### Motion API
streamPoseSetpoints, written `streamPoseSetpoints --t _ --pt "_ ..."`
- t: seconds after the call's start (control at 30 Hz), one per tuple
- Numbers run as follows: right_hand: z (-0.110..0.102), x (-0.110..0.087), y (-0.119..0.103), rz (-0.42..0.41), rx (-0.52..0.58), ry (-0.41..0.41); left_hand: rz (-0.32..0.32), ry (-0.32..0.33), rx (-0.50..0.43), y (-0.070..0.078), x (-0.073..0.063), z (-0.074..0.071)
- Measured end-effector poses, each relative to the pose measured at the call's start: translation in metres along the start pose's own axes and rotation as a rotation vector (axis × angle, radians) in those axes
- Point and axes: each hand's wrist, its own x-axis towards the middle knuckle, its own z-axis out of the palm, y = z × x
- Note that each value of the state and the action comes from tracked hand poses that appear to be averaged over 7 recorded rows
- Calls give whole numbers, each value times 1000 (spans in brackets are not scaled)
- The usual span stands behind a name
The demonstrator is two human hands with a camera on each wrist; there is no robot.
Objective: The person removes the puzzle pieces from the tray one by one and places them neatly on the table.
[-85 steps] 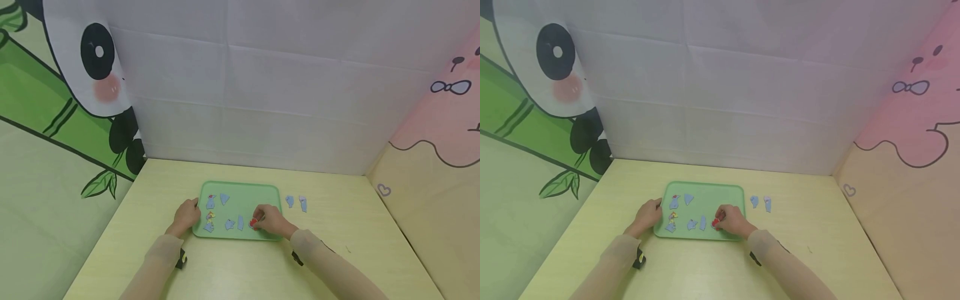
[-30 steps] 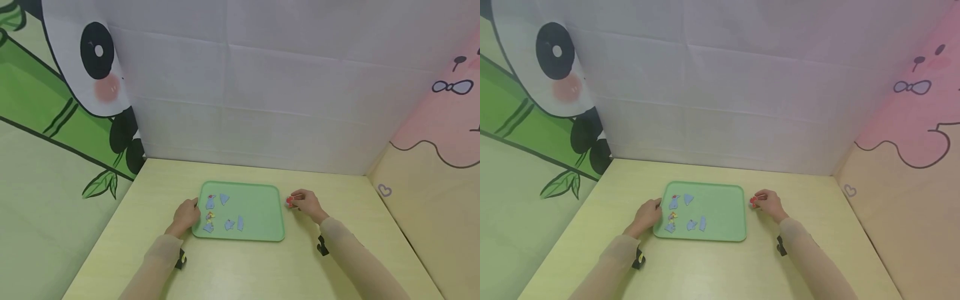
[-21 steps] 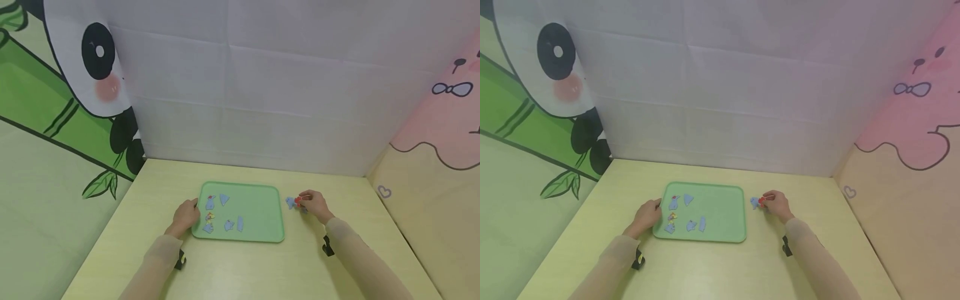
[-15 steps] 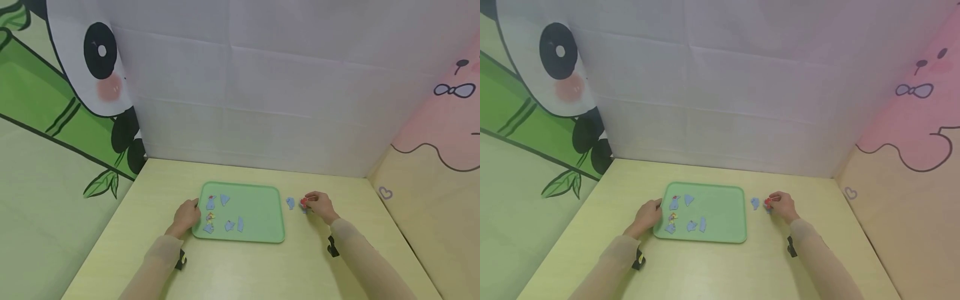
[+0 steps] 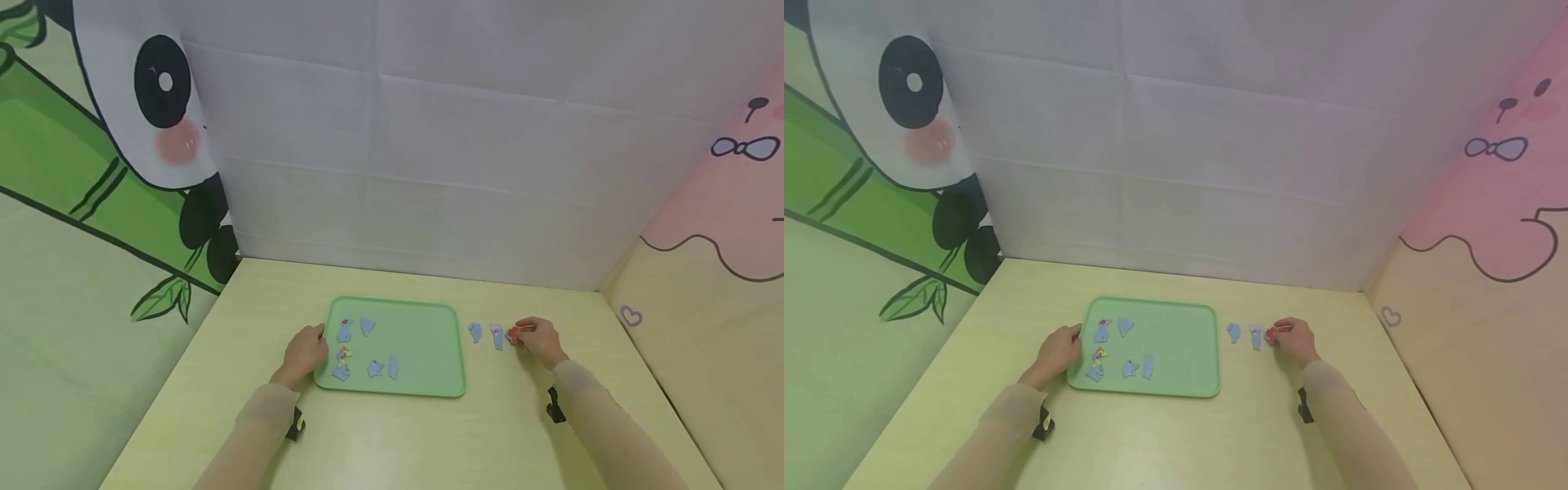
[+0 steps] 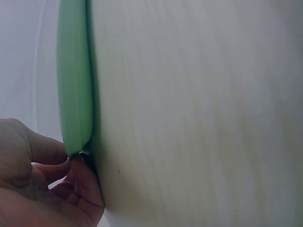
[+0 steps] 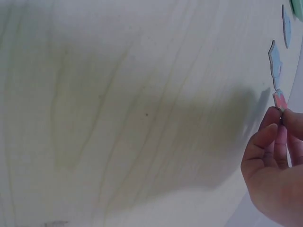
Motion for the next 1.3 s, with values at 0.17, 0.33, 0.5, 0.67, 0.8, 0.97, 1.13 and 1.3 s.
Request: streamPoseSetpoints --t 0.17,0.33,0.5,0.67,0.8,0.97,1.13,1.3 --pt "-1 -3 -2 5 -7 2 1 3 -1 0 0 0" --pt "0 -1 1 14 -8 30 -8 -3 -18 1 -1 0" --pt "2 1 6 13 -23 43 -13 -7 -12 1 0 -1" --pt "2 1 9 -2 -64 44 -6 -8 -20 3 0 -2" --pt "3 -1 7 -13 -119 53 -2 -16 -23 2 -1 -2" --pt "4 -5 3 -49 -172 60 -1 -17 -28 2 0 -2" --pt "5 -7 1 -74 -200 69 1 -15 -21 2 0 -2" --pt "7 -4 4 -90 -217 75 -8 -17 -20 3 -1 -3"
